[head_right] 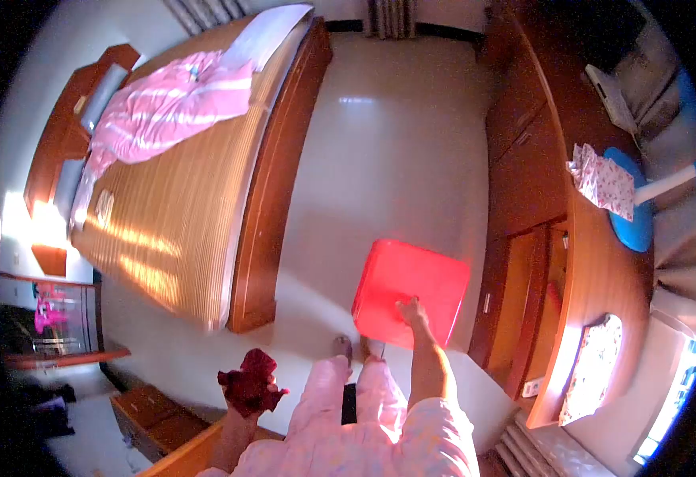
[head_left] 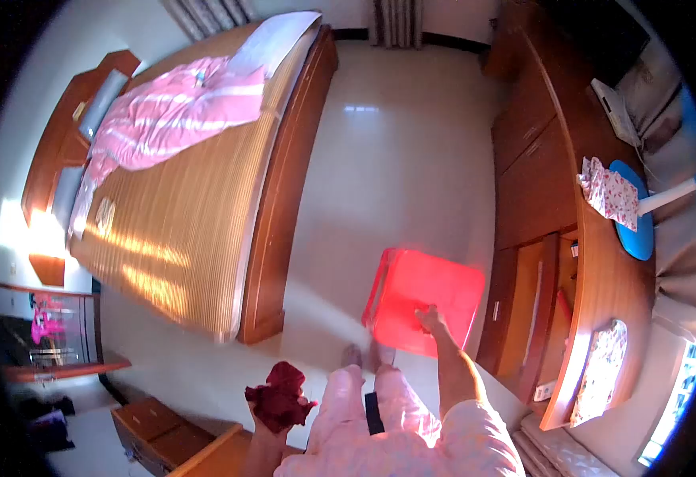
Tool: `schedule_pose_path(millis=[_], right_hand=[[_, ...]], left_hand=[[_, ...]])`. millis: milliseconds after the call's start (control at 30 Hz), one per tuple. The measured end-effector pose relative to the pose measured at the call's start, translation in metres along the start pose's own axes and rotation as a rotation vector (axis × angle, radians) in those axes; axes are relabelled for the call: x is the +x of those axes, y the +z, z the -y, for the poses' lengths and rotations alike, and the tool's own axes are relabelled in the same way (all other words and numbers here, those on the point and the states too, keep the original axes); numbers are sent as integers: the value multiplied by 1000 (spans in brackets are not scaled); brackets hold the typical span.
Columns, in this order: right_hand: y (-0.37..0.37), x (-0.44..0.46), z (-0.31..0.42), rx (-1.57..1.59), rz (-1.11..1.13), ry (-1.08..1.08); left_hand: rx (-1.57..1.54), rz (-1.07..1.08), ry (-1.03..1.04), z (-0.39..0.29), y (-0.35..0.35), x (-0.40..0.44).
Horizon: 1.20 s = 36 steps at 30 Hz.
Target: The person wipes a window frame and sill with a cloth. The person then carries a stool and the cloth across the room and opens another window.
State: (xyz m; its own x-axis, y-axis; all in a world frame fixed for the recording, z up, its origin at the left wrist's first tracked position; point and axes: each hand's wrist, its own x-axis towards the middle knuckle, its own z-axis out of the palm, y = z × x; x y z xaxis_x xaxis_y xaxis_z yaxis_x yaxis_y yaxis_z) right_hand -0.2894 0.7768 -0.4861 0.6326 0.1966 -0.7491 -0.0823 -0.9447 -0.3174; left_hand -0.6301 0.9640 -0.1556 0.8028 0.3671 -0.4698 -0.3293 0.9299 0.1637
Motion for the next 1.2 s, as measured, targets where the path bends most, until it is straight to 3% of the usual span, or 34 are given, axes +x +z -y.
schedule_pose_path(millis=[33,100,233,300,400,500,600,667,833,900,1000,1200], right_hand=[[-7,1,4,16,-14,9],[-25,-6,15,346,269,87],[-26,1,33,572,24,224],[-60,-23,68,622,-89,271],[-100,8,102,392,-103,290],[-162,9,162,522,-143,344],[-214,29,206,408,-128,282],[-243,39,235,476,-179,260],[-310,65,302,597,-278,228],[-338,86,327,646,-302,104],[-382,135,366,656,-417,83],[-486,213,446,849,-379,0]], left_hand=[[71,-45,-14,-7,3,10],[71,-16,-74,-22,4,32],[97,-23,-99,-64,-10,80],[55,-72,-99,-89,18,115],[148,64,-184,-128,42,167],[87,105,-147,-168,58,226],[20,295,-108,-194,105,271],[71,226,-90,-207,130,301],[91,287,-225,-210,213,395],[54,295,-274,-205,237,429],[131,202,-211,-198,249,473],[198,295,-186,-199,323,564]])
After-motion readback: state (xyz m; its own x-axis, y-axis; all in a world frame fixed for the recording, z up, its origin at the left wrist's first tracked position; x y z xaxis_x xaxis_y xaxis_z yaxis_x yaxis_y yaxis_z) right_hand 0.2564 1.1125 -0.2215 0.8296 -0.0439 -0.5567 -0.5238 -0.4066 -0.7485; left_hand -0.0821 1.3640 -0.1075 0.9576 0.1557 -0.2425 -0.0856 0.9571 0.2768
